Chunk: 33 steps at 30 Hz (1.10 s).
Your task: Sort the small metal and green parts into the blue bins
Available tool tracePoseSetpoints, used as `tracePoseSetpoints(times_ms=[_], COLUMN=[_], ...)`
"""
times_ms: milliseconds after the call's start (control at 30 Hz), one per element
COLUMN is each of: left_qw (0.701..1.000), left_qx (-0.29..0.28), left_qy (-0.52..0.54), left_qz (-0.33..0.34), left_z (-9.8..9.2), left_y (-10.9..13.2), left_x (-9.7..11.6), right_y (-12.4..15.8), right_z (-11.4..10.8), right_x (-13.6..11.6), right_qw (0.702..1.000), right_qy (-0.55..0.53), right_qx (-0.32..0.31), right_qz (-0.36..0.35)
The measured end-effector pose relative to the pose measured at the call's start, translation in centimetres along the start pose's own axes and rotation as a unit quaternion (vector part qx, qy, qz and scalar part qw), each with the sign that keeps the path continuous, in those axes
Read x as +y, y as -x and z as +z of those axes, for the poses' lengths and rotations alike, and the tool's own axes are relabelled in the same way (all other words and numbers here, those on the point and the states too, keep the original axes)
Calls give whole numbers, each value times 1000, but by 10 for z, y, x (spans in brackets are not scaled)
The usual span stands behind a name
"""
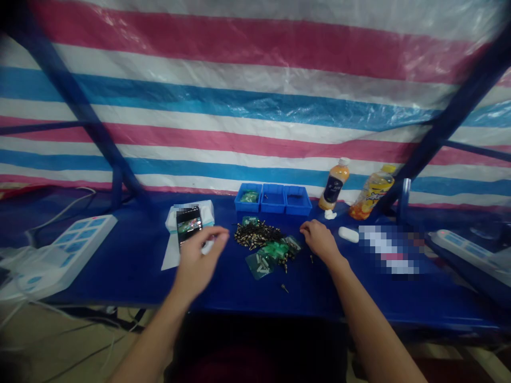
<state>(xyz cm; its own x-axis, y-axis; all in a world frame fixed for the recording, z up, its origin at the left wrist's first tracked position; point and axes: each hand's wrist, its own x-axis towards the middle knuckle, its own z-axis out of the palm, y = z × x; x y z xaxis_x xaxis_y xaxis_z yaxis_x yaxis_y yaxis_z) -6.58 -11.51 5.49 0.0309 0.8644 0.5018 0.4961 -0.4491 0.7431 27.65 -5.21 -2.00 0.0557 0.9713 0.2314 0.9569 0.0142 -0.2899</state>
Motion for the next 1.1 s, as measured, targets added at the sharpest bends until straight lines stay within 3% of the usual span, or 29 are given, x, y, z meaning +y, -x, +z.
tracePoseSetpoints(times_ms=[100,167,333,400,467,733,933,1100], left_qw=[993,980,939,927,932,949,960,965], left_qx=[-49,-83,-203,-248,-250,-233,-209,-194], left_qy=[40,21,-59,-72,-83,-68,-64,-62], left_qz=[97,179,272,272,248,199,174,166], left_z=[41,63,100,111,120,129,126,122], left_y=[24,20,-35,-54,-65,-67,-71,-71], left_x=[18,29,38,31,19,-17,-20,-19], right_y=[3,4,7,8,8,8,11,16], right_z=[1,0,-3,-4,-3,-3,-7,-13], right_x=[7,8,7,6,5,6,-1,-16], right_qw=[996,988,961,945,926,886,876,890], right_qy=[-78,-143,-269,-315,-367,-452,-474,-452], right_qx=[30,52,68,61,53,43,29,12], right_qz=[-26,-33,21,58,76,89,85,52])
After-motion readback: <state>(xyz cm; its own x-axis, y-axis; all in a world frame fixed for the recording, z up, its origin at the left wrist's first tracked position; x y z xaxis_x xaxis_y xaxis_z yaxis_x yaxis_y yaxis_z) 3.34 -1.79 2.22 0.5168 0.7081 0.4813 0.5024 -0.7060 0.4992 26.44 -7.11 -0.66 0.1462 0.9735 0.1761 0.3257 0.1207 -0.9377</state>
